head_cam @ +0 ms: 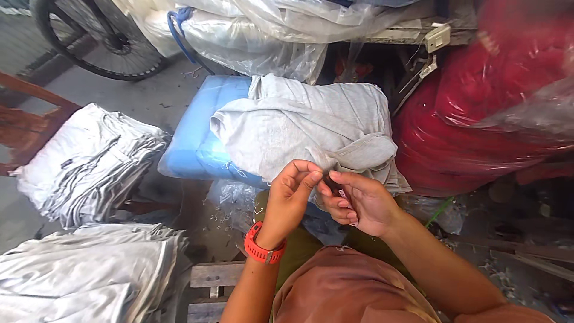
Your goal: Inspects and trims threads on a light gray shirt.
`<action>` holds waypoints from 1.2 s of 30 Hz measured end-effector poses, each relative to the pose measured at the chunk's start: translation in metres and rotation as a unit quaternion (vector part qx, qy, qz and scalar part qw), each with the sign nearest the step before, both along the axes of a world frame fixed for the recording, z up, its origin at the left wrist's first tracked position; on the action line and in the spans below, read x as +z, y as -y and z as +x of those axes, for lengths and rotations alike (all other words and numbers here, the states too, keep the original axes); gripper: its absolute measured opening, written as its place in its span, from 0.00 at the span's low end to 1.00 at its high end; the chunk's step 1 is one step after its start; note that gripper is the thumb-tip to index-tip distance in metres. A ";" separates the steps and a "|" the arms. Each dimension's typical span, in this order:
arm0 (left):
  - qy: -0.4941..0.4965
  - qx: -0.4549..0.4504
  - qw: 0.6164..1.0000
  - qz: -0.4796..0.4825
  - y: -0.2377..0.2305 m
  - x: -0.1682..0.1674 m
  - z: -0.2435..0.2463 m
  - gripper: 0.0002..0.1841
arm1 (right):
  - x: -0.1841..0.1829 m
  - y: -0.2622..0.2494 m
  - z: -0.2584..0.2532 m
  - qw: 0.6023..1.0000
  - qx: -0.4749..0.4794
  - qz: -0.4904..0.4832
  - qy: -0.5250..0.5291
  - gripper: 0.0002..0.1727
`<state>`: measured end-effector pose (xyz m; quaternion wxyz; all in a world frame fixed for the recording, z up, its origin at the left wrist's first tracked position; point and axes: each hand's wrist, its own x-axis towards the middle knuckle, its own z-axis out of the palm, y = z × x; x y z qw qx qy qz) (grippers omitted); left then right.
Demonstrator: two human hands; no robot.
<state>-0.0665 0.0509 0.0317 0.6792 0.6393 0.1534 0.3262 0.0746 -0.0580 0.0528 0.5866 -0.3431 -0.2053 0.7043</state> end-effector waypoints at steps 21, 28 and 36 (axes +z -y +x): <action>-0.072 0.043 0.993 -0.078 -0.012 -0.013 0.023 0.09 | -0.040 -0.006 0.020 0.749 -0.233 0.046 0.619 0.10; -0.092 0.125 0.973 0.172 -0.012 -0.031 0.025 0.08 | -0.032 -0.009 0.040 0.839 -0.164 0.034 0.518 0.06; -0.106 0.155 0.922 0.338 -0.020 -0.006 0.008 0.13 | -0.028 -0.022 0.043 0.894 -0.210 0.038 0.393 0.07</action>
